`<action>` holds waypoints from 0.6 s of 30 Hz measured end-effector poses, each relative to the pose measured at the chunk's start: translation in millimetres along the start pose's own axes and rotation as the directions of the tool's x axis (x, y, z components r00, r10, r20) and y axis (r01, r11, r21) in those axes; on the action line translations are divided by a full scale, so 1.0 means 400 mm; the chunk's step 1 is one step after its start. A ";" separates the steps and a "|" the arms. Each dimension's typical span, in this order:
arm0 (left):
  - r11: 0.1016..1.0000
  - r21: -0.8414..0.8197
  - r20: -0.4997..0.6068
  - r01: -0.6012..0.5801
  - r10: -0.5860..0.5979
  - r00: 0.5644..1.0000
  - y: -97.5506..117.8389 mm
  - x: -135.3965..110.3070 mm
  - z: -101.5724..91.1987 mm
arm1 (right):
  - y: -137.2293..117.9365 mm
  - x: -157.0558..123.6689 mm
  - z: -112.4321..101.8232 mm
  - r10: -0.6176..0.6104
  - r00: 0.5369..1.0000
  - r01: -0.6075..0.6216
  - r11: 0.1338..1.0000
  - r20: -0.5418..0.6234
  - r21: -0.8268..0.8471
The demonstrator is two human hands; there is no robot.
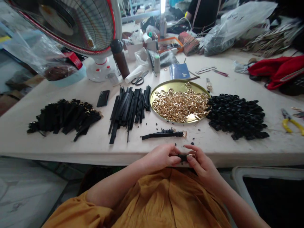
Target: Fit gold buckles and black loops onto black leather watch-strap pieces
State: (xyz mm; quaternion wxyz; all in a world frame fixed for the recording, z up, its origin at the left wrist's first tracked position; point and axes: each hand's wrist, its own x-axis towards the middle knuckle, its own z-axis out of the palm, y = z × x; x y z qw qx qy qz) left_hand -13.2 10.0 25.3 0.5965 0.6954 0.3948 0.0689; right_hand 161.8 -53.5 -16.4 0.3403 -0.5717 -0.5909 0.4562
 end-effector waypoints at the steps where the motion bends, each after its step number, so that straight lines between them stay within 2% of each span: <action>1: 0.998 0.054 -0.035 -0.010 0.012 0.999 0.005 -0.004 -0.006 | -0.004 0.005 -0.001 -0.039 0.999 0.039 0.999 -0.003 -0.013; 4: 0.989 0.142 -0.107 -0.039 0.055 0.993 0.017 -0.004 -0.018 | -0.015 0.038 0.000 -0.108 0.994 0.108 0.994 0.004 0.003; 6: 0.980 0.185 -0.175 -0.067 0.100 0.979 0.019 0.012 -0.034 | -0.021 0.079 0.000 -0.119 0.992 0.119 0.993 -0.035 0.003; 8: 0.948 0.307 -0.274 -0.081 0.170 0.947 0.013 0.038 -0.060 | -0.027 0.133 -0.003 -0.155 0.982 0.143 0.983 -0.112 -0.111; 10: 0.894 0.446 -0.357 -0.044 0.223 0.907 -0.001 0.070 -0.090 | -0.029 0.187 -0.009 -0.269 0.949 0.198 0.913 -0.164 -0.357; 13: 0.783 0.620 -0.424 0.044 0.288 0.859 -0.034 0.109 -0.127 | -0.005 0.241 -0.010 -0.468 0.877 0.289 0.695 -0.109 -0.658; 15: 0.745 0.660 -0.452 0.095 0.293 0.842 -0.056 0.119 -0.153 | 0.029 0.254 -0.004 -0.533 0.842 0.321 0.614 -0.079 -0.721; 18: 0.717 0.654 -0.558 0.242 0.241 0.794 -0.079 0.093 -0.226 | 0.082 0.246 0.006 -0.574 0.811 0.333 0.615 -0.117 -0.715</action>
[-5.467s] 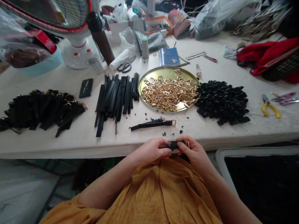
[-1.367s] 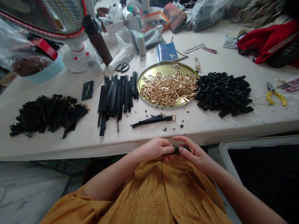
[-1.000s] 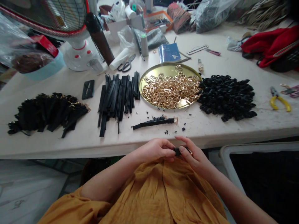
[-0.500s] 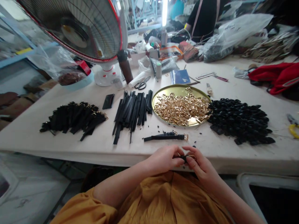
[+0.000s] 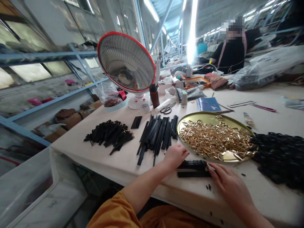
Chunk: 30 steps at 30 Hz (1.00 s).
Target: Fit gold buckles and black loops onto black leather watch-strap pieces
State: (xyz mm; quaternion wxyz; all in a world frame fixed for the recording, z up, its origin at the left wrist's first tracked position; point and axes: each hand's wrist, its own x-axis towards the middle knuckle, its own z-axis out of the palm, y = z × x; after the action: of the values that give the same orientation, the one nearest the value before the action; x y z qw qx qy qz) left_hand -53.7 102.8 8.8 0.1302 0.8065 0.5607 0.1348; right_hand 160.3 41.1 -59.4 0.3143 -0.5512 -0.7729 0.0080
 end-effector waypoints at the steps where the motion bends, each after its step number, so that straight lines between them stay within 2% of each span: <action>1: 0.996 0.047 -0.033 0.075 -0.073 0.997 -0.031 0.005 -0.024 | 0.005 -0.011 0.005 0.019 0.999 -0.018 1.000 -0.029 0.023; 3: 0.968 0.116 -0.103 0.222 -0.210 0.972 -0.100 0.017 -0.077 | 0.009 -0.026 0.007 0.072 0.994 -0.066 0.995 -0.078 0.073; 5: 0.916 0.170 -0.157 0.364 -0.339 0.927 -0.165 0.030 -0.120 | 0.009 -0.031 0.002 0.116 0.988 -0.105 0.989 -0.098 0.108; 7: 0.870 0.207 -0.160 0.448 -0.422 0.893 -0.213 0.041 -0.137 | 0.006 -0.031 -0.002 0.123 0.988 -0.112 0.987 -0.096 0.116; 9: 0.842 0.228 -0.146 0.488 -0.466 0.872 -0.237 0.050 -0.133 | 0.004 -0.030 -0.004 0.111 0.989 -0.100 0.989 -0.098 0.111; 13: 0.823 0.231 -0.173 0.519 -0.490 0.854 -0.230 0.054 -0.123 | 0.004 -0.029 -0.002 0.105 0.986 -0.091 0.989 -0.126 0.113; 17: 0.851 0.192 -0.231 0.489 -0.445 0.865 -0.170 0.026 -0.156 | -0.002 -0.026 -0.008 0.161 0.974 -0.134 0.976 -0.162 0.170; 19: 0.908 0.145 -0.226 0.393 -0.356 0.907 -0.116 -0.006 -0.162 | -0.021 -0.025 -0.025 0.250 0.952 -0.201 0.945 -0.175 0.258; 21: 0.985 0.067 -0.188 0.159 -0.144 0.971 -0.046 -0.052 -0.144 | -0.056 -0.022 -0.051 0.375 0.914 -0.287 0.868 -0.155 0.405; 23: 0.998 -0.006 -0.098 -0.056 0.056 0.994 0.035 -0.111 -0.107 | -0.098 -0.015 -0.079 0.489 0.872 -0.355 0.681 -0.036 0.641; 24: 0.986 -0.047 -0.044 -0.160 0.158 0.986 0.076 -0.144 -0.085 | -0.118 -0.012 -0.092 0.499 0.865 -0.369 0.572 0.046 0.733; 26: 0.932 -0.141 0.065 -0.334 0.345 0.936 0.150 -0.207 -0.045 | -0.146 -0.008 -0.118 0.543 0.820 -0.447 0.410 0.181 0.795; 28: 0.819 -0.222 0.114 -0.529 0.560 0.820 0.207 -0.253 -0.019 | -0.155 -0.014 -0.148 0.573 0.773 -0.520 0.328 0.271 0.789; 30: 0.689 -0.255 0.086 -0.679 0.715 0.694 0.241 -0.273 -0.015 | -0.153 -0.032 -0.182 0.493 0.769 -0.590 0.302 0.407 0.749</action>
State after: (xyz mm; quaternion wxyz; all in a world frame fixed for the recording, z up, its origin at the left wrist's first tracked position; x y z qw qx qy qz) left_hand -8.7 -31.8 41.2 0.2001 0.9500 0.1800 0.1580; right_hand 146.9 -18.1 14.8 0.4796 -0.5509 -0.4488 0.5150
